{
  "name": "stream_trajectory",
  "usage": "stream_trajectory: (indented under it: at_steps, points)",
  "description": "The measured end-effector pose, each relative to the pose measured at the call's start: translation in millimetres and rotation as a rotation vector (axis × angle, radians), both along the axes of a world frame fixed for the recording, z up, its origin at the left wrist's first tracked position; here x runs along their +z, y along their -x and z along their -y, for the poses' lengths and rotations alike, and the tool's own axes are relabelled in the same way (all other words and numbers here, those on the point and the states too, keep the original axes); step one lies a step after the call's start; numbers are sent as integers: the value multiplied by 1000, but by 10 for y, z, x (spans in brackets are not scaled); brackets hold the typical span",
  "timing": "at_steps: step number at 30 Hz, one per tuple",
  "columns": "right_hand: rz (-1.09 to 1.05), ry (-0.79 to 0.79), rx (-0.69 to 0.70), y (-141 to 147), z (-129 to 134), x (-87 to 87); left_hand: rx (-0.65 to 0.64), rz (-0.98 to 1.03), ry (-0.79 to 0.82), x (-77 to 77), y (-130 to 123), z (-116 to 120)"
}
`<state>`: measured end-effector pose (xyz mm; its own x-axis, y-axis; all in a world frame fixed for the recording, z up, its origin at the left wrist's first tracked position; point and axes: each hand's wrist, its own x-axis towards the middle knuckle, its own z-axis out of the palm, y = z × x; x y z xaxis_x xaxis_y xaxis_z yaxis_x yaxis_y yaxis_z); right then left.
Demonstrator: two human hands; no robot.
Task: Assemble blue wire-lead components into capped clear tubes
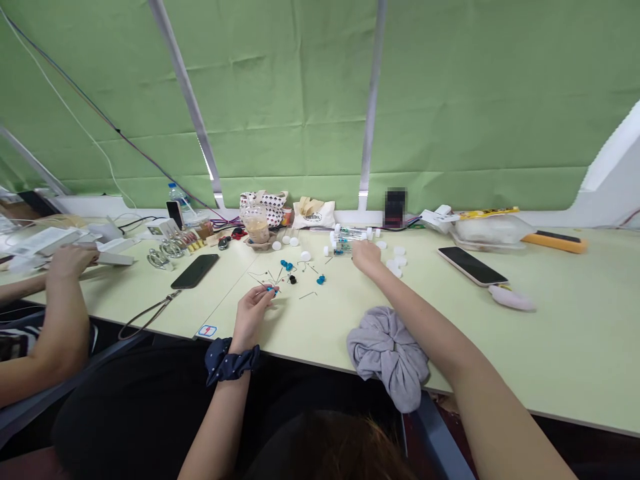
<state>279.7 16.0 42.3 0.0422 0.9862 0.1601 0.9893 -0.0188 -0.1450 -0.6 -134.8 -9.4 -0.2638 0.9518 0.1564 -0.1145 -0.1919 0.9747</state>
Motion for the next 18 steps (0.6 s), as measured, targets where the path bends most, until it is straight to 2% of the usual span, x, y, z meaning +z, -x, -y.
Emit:
stream_trajectory:
  at_steps: [4, 7, 10, 15, 17, 18]
  points:
    - [25, 95, -49, -302, -169, -150, -13, 92, 41, -11, 13, -10]
    - [17, 116, -54, -339, -213, -237, -53, 211, 42, 3, 21, -1]
    - [1, 129, -36, -316, -212, -240, -104, 325, 43, 27, 33, 5]
    - [1, 270, 33, -279, -157, -22, -176, 438, 80, 52, 39, -9]
    - [-52, 265, 110, -199, -74, 121, -208, 475, 97, 55, 34, -12]
    - [-124, 237, 194, -129, -6, 192, -225, 491, 105, 55, 30, -11]
